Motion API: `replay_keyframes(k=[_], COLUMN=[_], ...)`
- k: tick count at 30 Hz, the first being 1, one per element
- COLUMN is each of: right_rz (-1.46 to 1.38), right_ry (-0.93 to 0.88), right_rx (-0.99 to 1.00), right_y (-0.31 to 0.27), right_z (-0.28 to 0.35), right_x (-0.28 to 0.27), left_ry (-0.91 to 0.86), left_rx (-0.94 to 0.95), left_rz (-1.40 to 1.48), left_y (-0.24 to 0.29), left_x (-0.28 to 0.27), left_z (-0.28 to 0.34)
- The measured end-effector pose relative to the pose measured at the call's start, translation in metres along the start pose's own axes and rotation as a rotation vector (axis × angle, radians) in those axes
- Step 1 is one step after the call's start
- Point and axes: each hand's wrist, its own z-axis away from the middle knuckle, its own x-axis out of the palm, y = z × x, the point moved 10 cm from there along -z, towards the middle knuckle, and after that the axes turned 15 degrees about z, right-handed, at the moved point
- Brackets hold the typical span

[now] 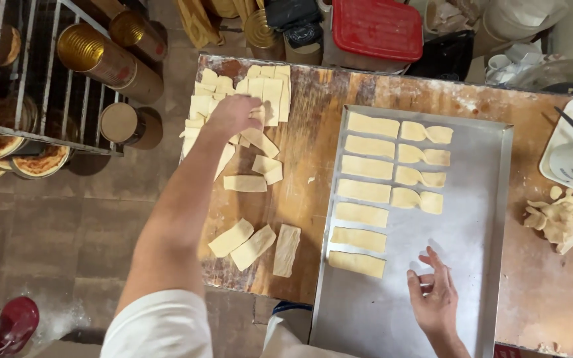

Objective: The recorder is shaping pieces of dough into small crescent or bow shapes and arranging them neatly on a metal baking sheet.

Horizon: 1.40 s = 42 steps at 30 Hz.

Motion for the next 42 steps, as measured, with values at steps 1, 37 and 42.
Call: replay_keyframes(k=[1,37,42], right_rz=[0.001,-0.102,-0.827], right_ry=[0.001,-0.079,-0.609], right_rx=[-0.004,-0.069,0.193], right_y=[-0.005,0.008,0.069], right_z=[0.001,-0.001,0.007], right_x=[-0.003,-0.025,0.054], left_ry=[0.004,-0.241,-0.285], left_rx=[-0.001,-0.355,-0.139], left_rz=[0.001,0.830,0.989], left_y=[0.011,0.063,0.186], left_x=[-0.010,0.101,0.108], left_z=[0.010,0.179,0.182])
